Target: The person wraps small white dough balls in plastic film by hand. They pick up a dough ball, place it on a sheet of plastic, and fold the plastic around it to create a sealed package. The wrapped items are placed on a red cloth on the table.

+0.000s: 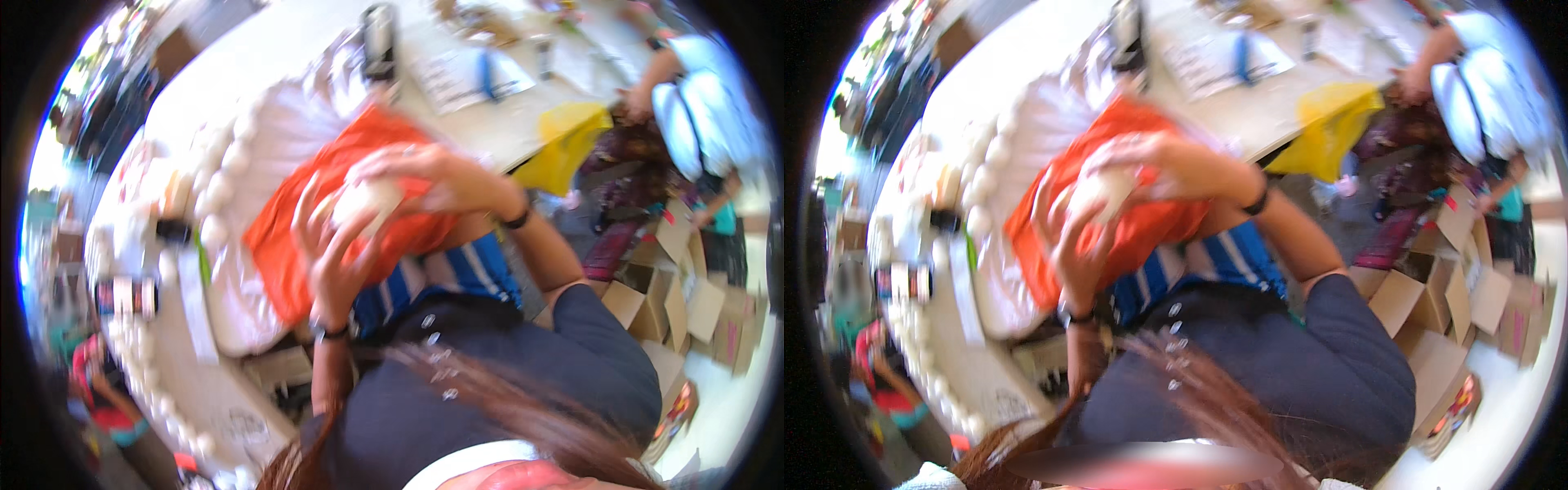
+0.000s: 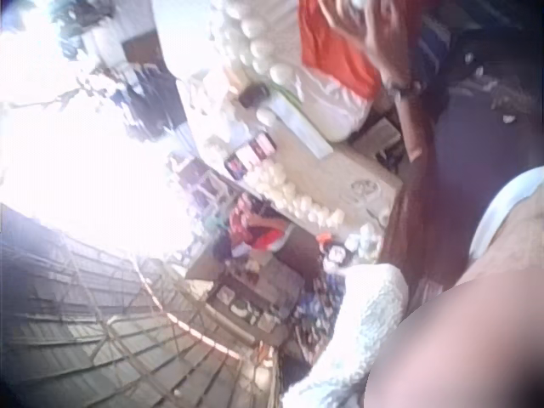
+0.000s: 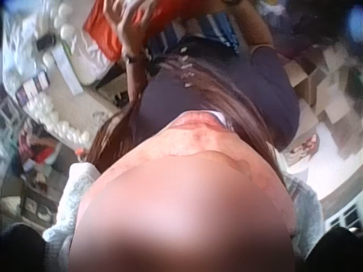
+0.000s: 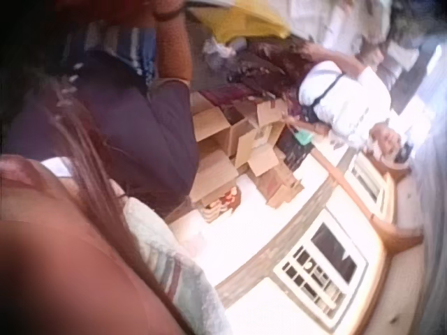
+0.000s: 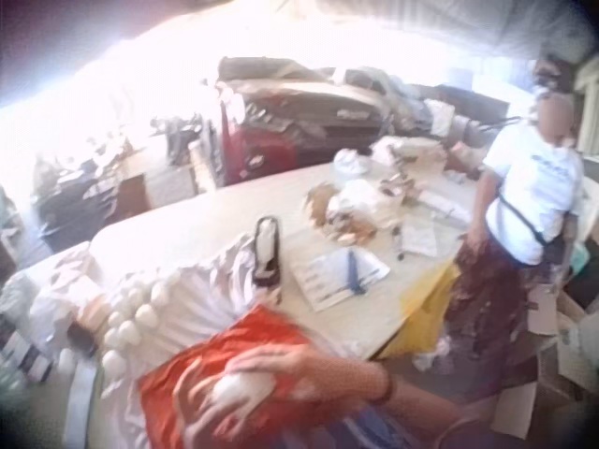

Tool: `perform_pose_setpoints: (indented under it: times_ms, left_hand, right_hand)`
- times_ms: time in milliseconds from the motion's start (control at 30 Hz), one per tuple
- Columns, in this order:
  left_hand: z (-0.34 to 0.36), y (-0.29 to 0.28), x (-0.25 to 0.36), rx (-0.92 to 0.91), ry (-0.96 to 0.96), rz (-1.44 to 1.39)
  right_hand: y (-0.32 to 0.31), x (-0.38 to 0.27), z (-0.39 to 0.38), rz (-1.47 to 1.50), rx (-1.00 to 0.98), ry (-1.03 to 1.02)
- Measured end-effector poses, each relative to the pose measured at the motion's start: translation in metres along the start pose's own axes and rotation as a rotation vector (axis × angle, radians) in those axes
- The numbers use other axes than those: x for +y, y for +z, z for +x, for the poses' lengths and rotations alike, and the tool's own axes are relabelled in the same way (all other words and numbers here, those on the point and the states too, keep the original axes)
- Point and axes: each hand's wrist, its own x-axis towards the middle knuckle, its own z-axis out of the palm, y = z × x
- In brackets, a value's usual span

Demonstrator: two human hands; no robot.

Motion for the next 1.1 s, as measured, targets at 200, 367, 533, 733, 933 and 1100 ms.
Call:
perform_pose_setpoints:
  times_ms: [200,367,533,733,933,1100]
  left_hand:
    - [0.001,0.002,-0.008,0.058,-0.006,-0.222]
    - [-0.017,0.023,-0.019,0.195,0.021,-0.195]
    - [-0.019,0.027,-0.021,0.240,0.023,-0.216]
    - [-0.018,0.027,-0.012,0.194,-0.048,-0.273]
    - [-0.022,0.021,-0.009,0.201,-0.066,-0.246]
    - [-0.013,0.022,-0.012,0.232,0.006,-0.514]
  right_hand:
    - [-0.015,0.024,0.006,-0.007,0.352,0.034]
    - [-0.012,0.074,0.046,-0.191,0.864,0.676]
    - [-0.007,0.111,0.073,0.249,0.910,0.656]
    - [-0.019,0.102,0.084,0.395,0.999,0.677]
    - [-0.018,0.098,0.087,0.145,0.801,0.612]
    - [0.011,0.088,0.063,0.276,0.925,0.679]
